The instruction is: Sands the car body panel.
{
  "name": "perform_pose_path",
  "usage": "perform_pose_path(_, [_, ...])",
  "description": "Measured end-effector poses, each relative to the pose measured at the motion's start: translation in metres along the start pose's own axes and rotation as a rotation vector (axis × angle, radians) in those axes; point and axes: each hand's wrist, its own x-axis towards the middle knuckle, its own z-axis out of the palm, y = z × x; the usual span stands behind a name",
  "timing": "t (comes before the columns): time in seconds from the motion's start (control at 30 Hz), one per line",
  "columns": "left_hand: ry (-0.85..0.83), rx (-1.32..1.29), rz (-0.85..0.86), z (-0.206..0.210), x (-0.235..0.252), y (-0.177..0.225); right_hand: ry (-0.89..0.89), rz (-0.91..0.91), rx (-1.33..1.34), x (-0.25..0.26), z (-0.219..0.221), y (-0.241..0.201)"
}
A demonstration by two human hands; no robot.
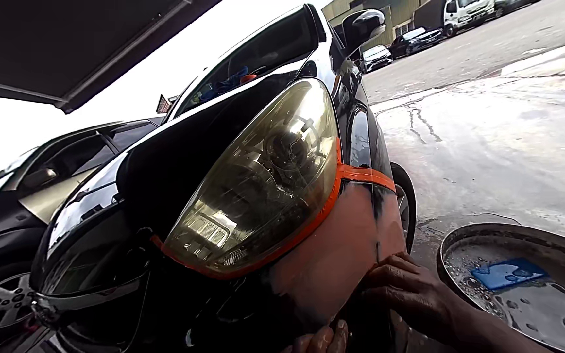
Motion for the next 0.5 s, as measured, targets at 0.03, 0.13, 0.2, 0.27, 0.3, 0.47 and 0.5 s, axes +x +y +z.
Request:
perform_pose_path(0.03, [0.015,0.009,-0.006,0.005,0.011,0.006,-0.03,-0.017,0.003,0.012,-0.009,0.012])
perform_pose_path(0.13, [0.072,0.016,-0.006,0.019,0.042,0.017,-0.042,0.033,0.011,0.031,-0.024,0.03])
perform_pose_path(0.2, [0.048,0.011,0.016,0.013,0.03,0.013,0.027,0.106,0.013,0.008,-0.015,0.011])
perform_pose_path(0.27, [0.006,-0.003,0.02,0.006,0.004,0.012,0.049,0.111,0.001,-0.021,-0.004,-0.005])
perform_pose_path(0.3, [-0.008,-0.014,0.016,0.007,-0.001,0.013,0.036,0.079,-0.008,-0.022,-0.003,-0.001])
perform_pose_path(0.47, [0.094,0.011,-0.01,0.036,0.084,0.026,0.065,0.125,-0.02,0.041,-0.035,0.047])
perform_pose_path(0.5, [0.09,0.011,-0.006,0.033,0.083,0.027,0.083,0.156,-0.014,0.036,-0.033,0.041])
